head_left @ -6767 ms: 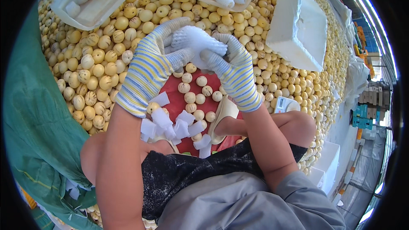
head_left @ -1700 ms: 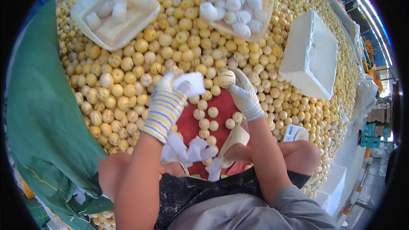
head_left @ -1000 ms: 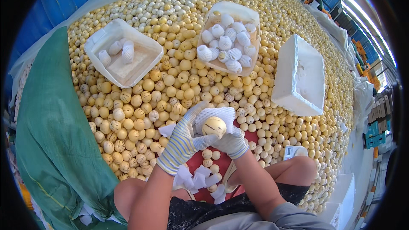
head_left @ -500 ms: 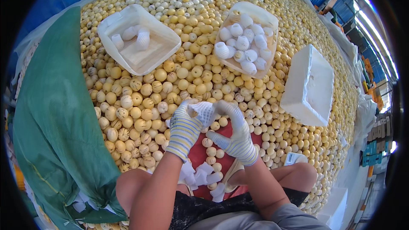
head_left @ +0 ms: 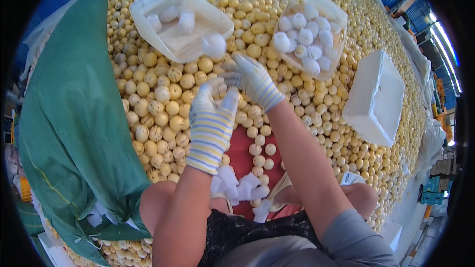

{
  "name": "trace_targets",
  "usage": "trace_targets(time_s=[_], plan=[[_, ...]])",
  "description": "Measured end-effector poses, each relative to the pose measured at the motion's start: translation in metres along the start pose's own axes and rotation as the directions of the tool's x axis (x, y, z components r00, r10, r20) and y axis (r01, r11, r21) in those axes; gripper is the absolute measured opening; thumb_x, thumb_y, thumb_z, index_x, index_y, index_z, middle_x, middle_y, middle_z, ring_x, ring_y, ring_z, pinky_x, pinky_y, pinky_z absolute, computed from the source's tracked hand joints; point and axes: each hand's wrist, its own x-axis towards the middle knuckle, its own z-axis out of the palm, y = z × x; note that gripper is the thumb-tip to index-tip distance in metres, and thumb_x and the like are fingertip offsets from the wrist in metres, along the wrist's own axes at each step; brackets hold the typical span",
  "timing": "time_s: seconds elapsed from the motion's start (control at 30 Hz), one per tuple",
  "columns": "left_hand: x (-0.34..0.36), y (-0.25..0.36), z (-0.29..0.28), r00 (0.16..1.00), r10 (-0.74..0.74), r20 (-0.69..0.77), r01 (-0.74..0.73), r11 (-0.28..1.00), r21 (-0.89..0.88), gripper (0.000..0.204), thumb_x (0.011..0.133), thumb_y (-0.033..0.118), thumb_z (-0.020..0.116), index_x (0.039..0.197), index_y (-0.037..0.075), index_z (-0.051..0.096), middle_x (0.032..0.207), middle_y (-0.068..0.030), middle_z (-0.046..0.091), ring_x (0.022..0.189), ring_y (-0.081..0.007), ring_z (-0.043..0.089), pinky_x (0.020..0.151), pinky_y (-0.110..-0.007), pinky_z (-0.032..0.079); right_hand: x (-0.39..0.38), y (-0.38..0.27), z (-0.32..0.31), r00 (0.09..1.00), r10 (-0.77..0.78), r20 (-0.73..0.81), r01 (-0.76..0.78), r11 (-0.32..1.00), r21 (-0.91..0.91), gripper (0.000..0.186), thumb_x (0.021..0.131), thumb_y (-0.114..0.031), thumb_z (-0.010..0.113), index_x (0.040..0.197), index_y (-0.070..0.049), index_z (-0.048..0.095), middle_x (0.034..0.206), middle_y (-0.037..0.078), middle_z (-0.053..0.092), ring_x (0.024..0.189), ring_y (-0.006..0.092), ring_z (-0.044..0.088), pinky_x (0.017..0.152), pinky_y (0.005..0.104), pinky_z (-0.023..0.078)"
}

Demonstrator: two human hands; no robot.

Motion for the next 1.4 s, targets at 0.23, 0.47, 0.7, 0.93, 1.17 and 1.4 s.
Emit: trace_targets(time_s=[0.23, 0.47, 0.7, 0.93, 1.17, 1.4], plan=[[0.0, 0.015, -0.004, 0.999, -0.034, 0.013, 0.032, 0.991, 0.127, 0.038, 0.088, 0.017, 0.069, 0.118, -0.003, 0.057, 0.099, -0.0083, 0.066, 0.079, -0.0122, 0.065, 0.068, -0.022, 0.053, -0.059, 0.185, -0.087, 0.958, 0.276, -0.077, -0.08, 0.001, -0.997, 0.048, 0.083, -0.044, 0.061, 0.109, -0.004, 0.062, 0.107, 0.02, 0.065, 0.103, 0.0343, 0.063, 0.089, 0.0432, 0.049], [-0.005, 0.011, -0.004, 0.992, -0.105, 0.069, 0.094, 0.985, 0.146, 0.036, 0.088, 0.015, 0.068, 0.118, -0.002, 0.058, 0.1, -0.0083, 0.066, 0.081, -0.0109, 0.065, 0.07, -0.022, 0.053, -0.17, 0.249, -0.042, 0.821, 0.451, -0.35, -0.381, -0.025, -0.924, 0.046, 0.081, -0.043, 0.062, 0.106, -0.005, 0.061, 0.099, 0.023, 0.066, 0.096, 0.0366, 0.064, 0.084, 0.0434, 0.05], [-0.002, -0.003, 0.004, 0.992, -0.018, 0.128, -0.038, 0.906, 0.422, 0.04, 0.087, 0.013, 0.067, 0.121, -0.005, 0.056, 0.097, -0.0114, 0.064, 0.078, -0.0103, 0.061, 0.069, -0.022, 0.053, -0.132, 0.158, -0.102, 0.946, 0.27, -0.18, -0.303, 0.54, -0.785, 0.027, 0.08, -0.014, 0.068, 0.104, 0.0, 0.065, 0.085, 0.005, 0.067, 0.077, 0.0096, 0.06, 0.069, 0.0281, 0.051], [-0.018, -0.021, 0.02, 0.943, -0.254, 0.214, 0.017, 0.68, 0.733, 0.051, 0.079, 0.023, 0.071, 0.121, -0.001, 0.057, 0.101, -0.0192, 0.069, 0.094, -0.0262, 0.067, 0.085, -0.035, 0.053, -0.139, 0.004, -0.039, 0.927, -0.24, -0.289, 0.305, 0.929, 0.208, 0.036, 0.081, -0.003, 0.068, 0.113, 0.001, 0.053, 0.101, 0.012, 0.062, 0.096, 0.0212, 0.061, 0.088, 0.0381, 0.05], [-0.016, -0.037, 0.032, 0.968, -0.037, 0.25, -0.111, 0.825, 0.554, 0.049, 0.077, 0.011, 0.072, 0.122, 0.0, 0.057, 0.104, -0.0195, 0.068, 0.096, -0.0274, 0.067, 0.086, -0.036, 0.053, -0.169, 0.002, -0.03, 0.91, -0.251, -0.332, 0.201, 0.963, -0.178, 0.037, 0.082, -0.013, 0.073, 0.11, 0.003, 0.055, 0.097, 0.009, 0.065, 0.081, 0.0149, 0.063, 0.071, 0.028, 0.054], [-0.022, -0.034, 0.032, 0.947, 0.121, 0.297, -0.281, 0.757, 0.59, 0.05, 0.075, 0.004, 0.072, 0.123, 0.005, 0.059, 0.102, -0.0178, 0.068, 0.094, -0.0276, 0.067, 0.084, -0.035, 0.053, -0.188, -0.003, -0.018, 0.876, -0.441, -0.196, 0.099, 0.561, -0.822, 0.031, 0.079, -0.013, 0.075, 0.102, 0.001, 0.059, 0.076, 0.003, 0.063, 0.067, 0.0075, 0.057, 0.06, 0.0252, 0.048]])
